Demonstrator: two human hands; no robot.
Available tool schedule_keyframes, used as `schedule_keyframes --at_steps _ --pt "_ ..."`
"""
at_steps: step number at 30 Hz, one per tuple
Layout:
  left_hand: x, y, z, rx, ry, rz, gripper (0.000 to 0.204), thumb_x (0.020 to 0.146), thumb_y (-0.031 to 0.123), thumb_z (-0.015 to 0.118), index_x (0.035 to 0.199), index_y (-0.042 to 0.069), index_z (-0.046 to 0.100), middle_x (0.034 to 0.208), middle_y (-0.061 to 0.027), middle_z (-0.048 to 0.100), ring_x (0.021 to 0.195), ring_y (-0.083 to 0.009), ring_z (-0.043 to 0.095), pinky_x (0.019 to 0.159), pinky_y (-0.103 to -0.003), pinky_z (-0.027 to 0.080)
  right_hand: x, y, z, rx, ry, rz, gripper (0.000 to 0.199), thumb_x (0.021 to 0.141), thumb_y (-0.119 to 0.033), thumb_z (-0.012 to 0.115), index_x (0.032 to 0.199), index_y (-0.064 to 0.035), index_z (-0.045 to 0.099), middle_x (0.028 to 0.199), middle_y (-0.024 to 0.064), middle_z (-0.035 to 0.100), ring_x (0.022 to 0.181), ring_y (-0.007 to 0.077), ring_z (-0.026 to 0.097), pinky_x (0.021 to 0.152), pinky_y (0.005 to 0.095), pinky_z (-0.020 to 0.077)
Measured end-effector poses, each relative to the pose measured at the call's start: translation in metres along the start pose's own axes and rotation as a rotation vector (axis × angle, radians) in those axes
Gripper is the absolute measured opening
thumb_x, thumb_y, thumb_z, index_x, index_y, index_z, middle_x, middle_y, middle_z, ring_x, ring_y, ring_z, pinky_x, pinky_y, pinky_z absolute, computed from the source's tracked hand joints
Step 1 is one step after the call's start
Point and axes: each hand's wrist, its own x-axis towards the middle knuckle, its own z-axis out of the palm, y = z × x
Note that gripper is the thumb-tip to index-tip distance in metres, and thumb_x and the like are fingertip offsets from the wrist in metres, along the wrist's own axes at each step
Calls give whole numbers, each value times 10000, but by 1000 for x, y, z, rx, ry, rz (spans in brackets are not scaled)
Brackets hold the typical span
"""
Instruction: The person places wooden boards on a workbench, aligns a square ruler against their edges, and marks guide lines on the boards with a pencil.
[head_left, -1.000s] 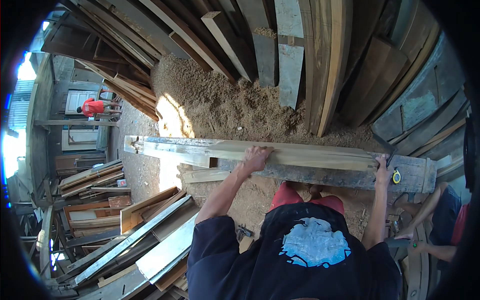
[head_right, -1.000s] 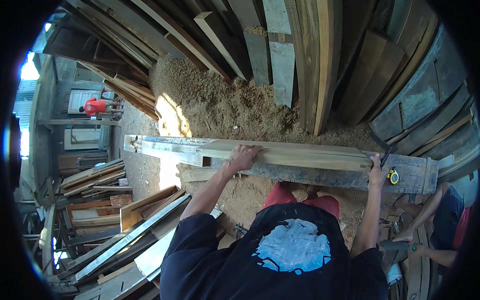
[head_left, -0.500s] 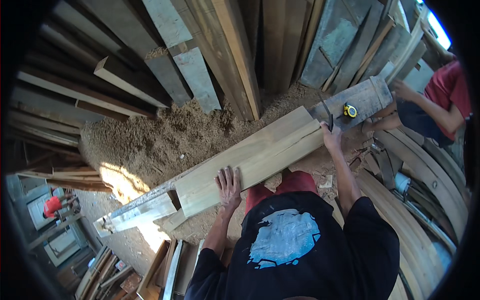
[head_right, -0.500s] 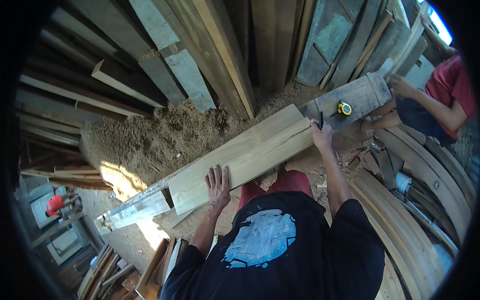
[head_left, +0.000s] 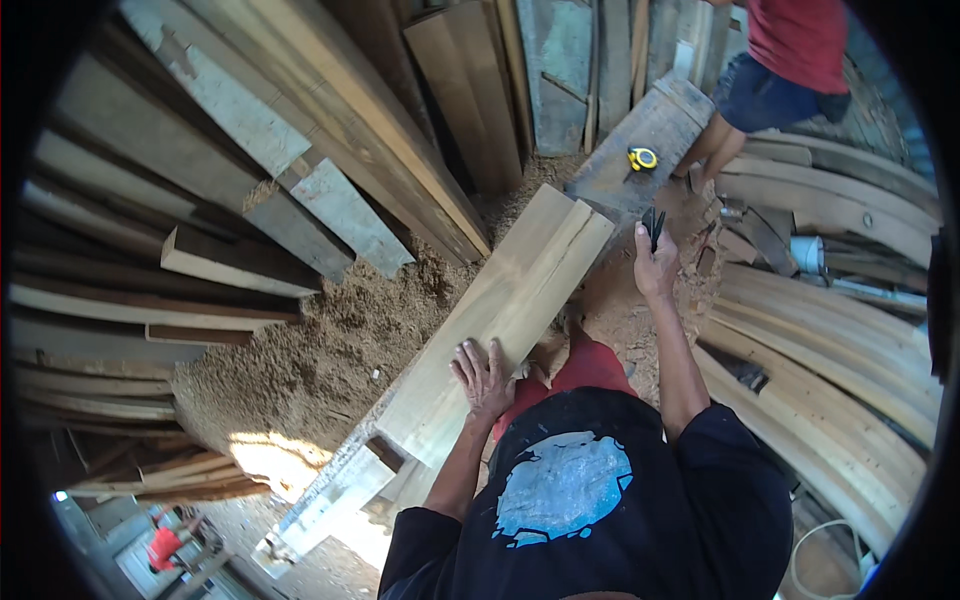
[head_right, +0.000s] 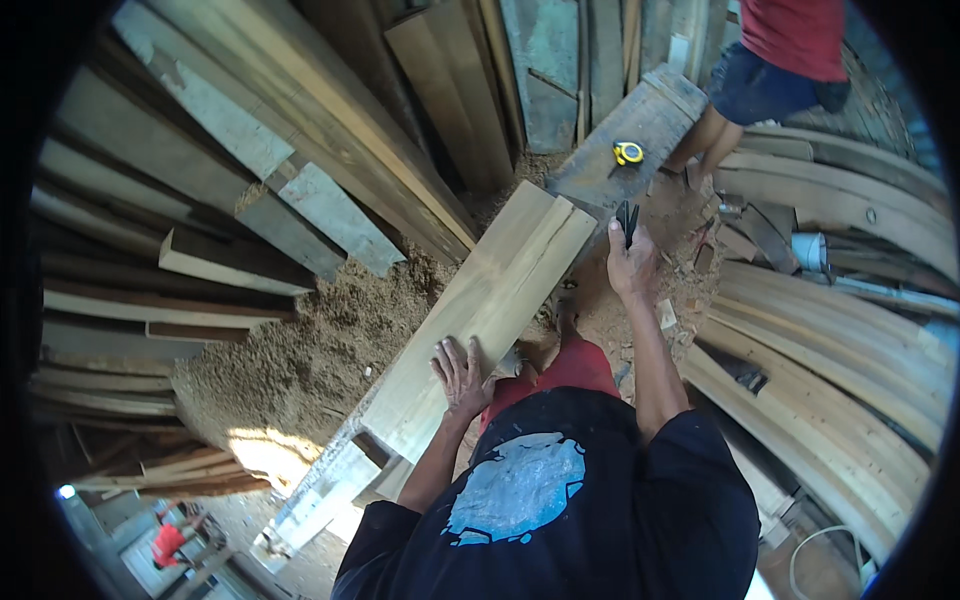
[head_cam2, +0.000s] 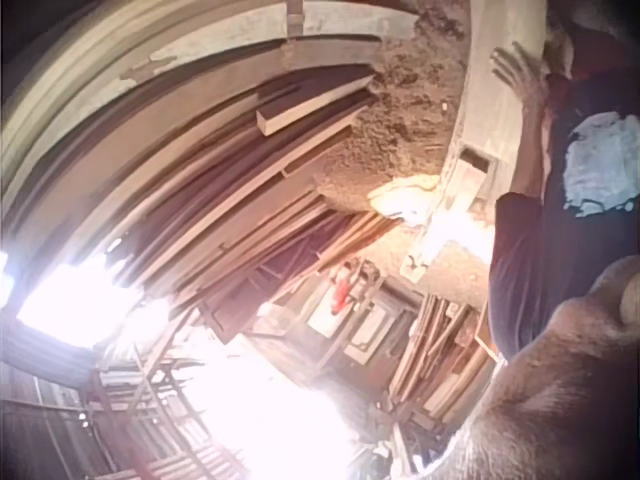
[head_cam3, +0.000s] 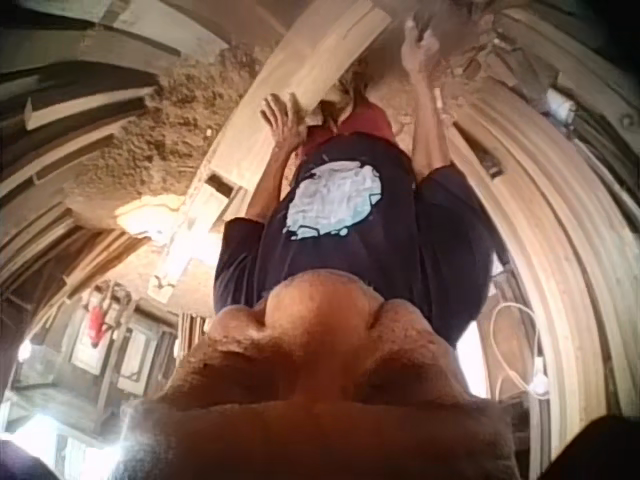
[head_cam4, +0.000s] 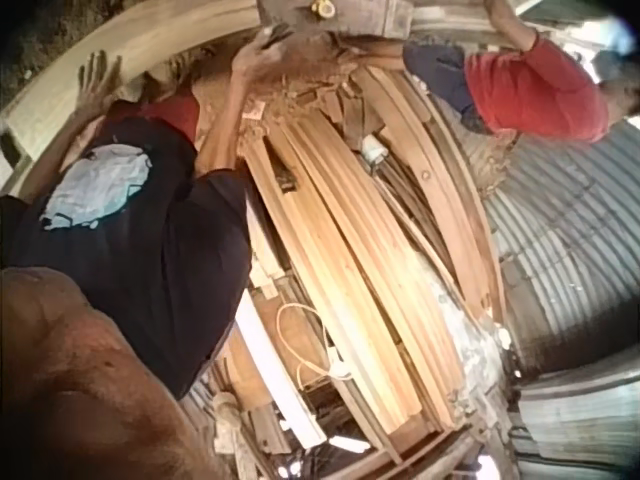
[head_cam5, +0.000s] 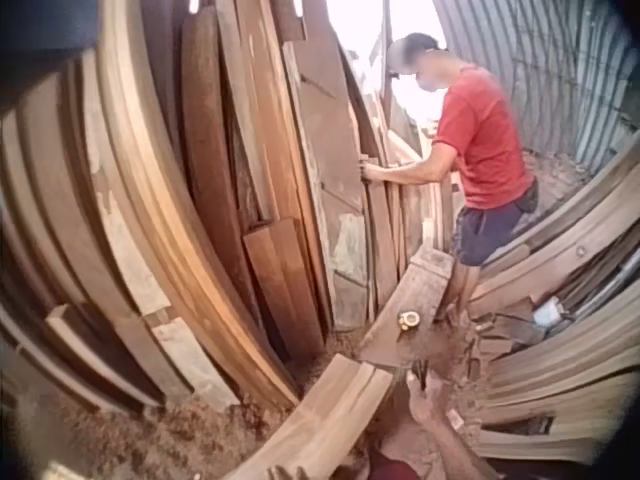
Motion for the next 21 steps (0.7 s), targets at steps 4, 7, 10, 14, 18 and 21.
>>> schedule_keyframes --at_steps 4,7,10,14,18,21 --pt "39 23 -5 42 -90 227 1039 839 430 768 1708 190 252 1703 -405 93 1583 -615 48 1236 -769 58 -35 8 -17 101 162 72 266 1075 -322 657 1068 -57 684 817 8 642 723 134 615 672 349 502" --pt "77 44 2 100 -72 291 1043 851 493 753 1712 188 250 1698 -414 101 1579 -620 42 1237 -762 40 -61 21 -13 388 195 448 212 1090 -281 626 1035 -78 598 754 -35 569 582 73 523 527 284 445" --pt "113 68 6 147 -58 250 1062 845 520 755 1716 193 243 1692 -432 91 1574 -632 33 1238 -760 32 -86 31 -15 496 206 589 178 1104 -253 598 1043 -87 580 741 -35 561 591 80 533 525 294 449" --pt "142 99 18 250 -40 214 1081 871 567 729 1734 243 164 1695 -442 28 1573 -639 -13 1223 -777 11 -112 64 -6 597 270 632 177 1119 -248 562 1029 -95 573 753 -31 567 627 61 525 564 271 441" --pt "143 87 20 270 -18 238 1087 879 608 717 1737 272 141 1698 -430 32 1578 -630 -14 1217 -784 23 -126 86 11 717 127 784 202 1127 -298 557 1045 -121 609 821 -66 564 679 34 519 594 247 440" --pt "143 82 25 238 41 288 1049 870 593 736 1725 271 219 1707 -409 52 1579 -628 3 1220 -776 36 -134 96 20 688 27 744 183 1125 -282 559 1048 -123 606 814 -64 550 690 41 518 609 245 442"
